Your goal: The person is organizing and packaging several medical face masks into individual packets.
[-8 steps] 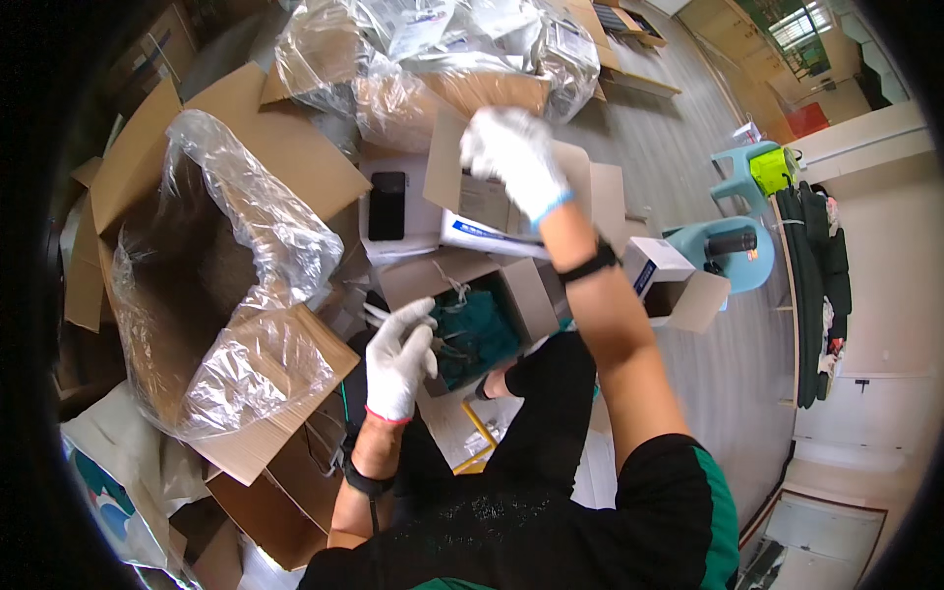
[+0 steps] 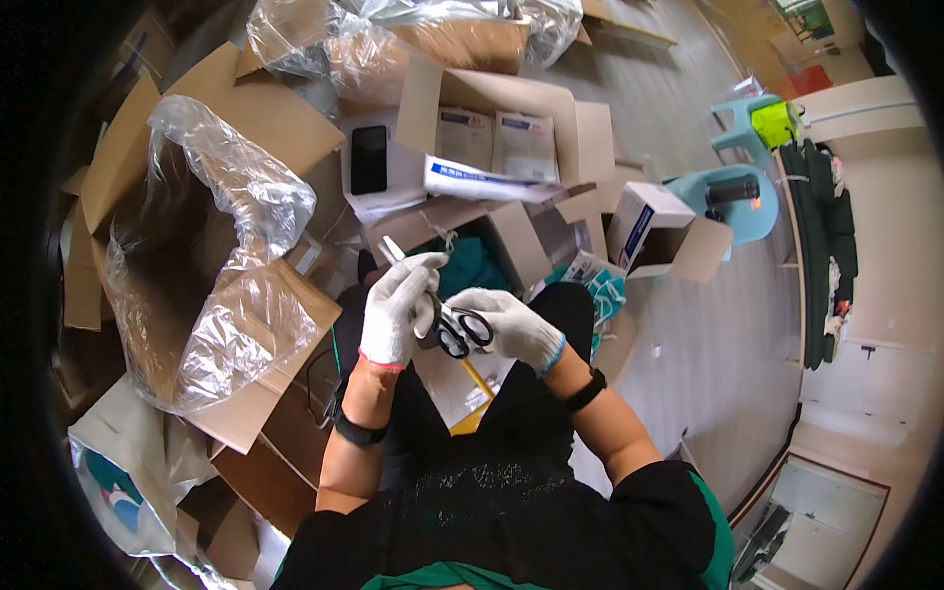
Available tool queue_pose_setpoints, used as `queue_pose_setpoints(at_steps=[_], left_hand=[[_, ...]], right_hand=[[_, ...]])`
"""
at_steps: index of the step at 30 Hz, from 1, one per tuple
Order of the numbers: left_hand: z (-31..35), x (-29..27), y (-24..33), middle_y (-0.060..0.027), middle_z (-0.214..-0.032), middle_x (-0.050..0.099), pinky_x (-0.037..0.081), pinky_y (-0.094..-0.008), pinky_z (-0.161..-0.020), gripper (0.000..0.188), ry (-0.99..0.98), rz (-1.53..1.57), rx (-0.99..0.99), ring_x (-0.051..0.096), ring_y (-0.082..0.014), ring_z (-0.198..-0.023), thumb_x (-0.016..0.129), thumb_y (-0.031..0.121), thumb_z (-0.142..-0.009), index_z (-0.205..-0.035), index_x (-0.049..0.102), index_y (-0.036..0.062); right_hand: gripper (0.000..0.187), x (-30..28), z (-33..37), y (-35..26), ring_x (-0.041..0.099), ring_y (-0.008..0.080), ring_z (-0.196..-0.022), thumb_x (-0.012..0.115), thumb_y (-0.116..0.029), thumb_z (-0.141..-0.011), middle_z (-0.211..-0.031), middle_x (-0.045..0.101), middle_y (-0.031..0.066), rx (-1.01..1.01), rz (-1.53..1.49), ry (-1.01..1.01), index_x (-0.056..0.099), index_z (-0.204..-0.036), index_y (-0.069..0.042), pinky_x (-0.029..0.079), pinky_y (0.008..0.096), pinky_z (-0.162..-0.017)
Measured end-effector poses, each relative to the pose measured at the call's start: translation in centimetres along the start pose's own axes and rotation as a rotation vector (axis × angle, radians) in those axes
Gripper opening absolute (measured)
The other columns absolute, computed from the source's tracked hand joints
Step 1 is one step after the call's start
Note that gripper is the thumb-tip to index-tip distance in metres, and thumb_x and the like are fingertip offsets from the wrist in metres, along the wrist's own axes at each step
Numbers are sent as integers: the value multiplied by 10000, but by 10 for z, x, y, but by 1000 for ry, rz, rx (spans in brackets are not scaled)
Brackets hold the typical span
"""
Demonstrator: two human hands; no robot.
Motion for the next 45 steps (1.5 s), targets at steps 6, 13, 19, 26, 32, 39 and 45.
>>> queue_pose_setpoints(at_steps=[6, 13, 19, 26, 32, 39, 45], left_hand=[[20, 41, -65, 15, -787, 578, 274, -187, -385, 274, -97, -67, -254, 396, -26, -411, 550, 233, -1015, -1087, 680, 2], [-32, 90, -72, -25, -916, 696, 405, -178, -513, 285, -345, -554, -258, 631, -63, -686, 645, 175, -951, -1194, 687, 32], [-234, 97, -1, -173, -1142, 709, 530, -315, -877, 600, 80, -1220, 156, 693, -236, -1013, 758, 383, -836, -1230, 648, -55], [-365, 56, -59, -178, -1440, 531, 435, -307, -1081, 1200, 325, -1347, -162, 559, -285, -1287, 882, 572, -576, -1464, 373, -53], [-390, 86, -90, -175, -1451, 512, 465, -320, -1053, 1175, 328, -1718, -169, 567, -269, -1285, 731, 742, -644, -1493, 361, 19], [-377, 74, -76, -218, -1162, 699, 548, -338, -919, 788, 633, -1529, -65, 695, -302, -1073, 927, 436, -567, -1133, 680, -54], [-389, 73, -80, -154, -1094, 731, 553, -353, -909, 727, 418, -1577, -19, 694, -280, -1067, 828, 583, -660, -1117, 707, 29]], right_hand=[[596, 2, 61, 38, 600, 132, -1040, 805, -138, -790, -1133, 627, 49, -31, -148, 62, 540, -1301, 13, 492, 279, -926], [476, -49, 111, 31, 641, 194, -981, 762, -76, -854, -1085, 634, 105, -169, -302, 173, 555, -1269, 30, 543, 314, -851], [530, -117, 148, 47, 624, 213, -1084, 651, 6, -858, -1236, 574, 95, -265, -249, 398, 473, -1357, 9, 489, 336, -973], [427, -131, 153, 69, 658, 211, -952, 595, -36, -891, -1118, 604, 111, -302, -403, 481, 496, -1303, 18, 516, 344, -907], [382, -146, 166, 80, 672, 218, -942, 617, -82, -917, -1115, 611, 117, -354, -574, 525, 524, -1275, 11, 535, 357, -890], [412, -155, 161, 80, 674, 228, -970, 642, -208, -960, -1132, 616, 125, -387, -703, 448, 520, -1288, 9, 548, 363, -879], [420, -153, 159, 76, 678, 229, -973, 633, -232, -962, -1129, 622, 125, -387, -670, 443, 521, -1288, 7, 550, 355, -873]])
Point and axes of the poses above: each hand's wrist, its own z-axis away from the middle knuckle, its own x-axis out of the palm, y = z × x, the point moved 9 cm from there along -z, towards the middle knuckle
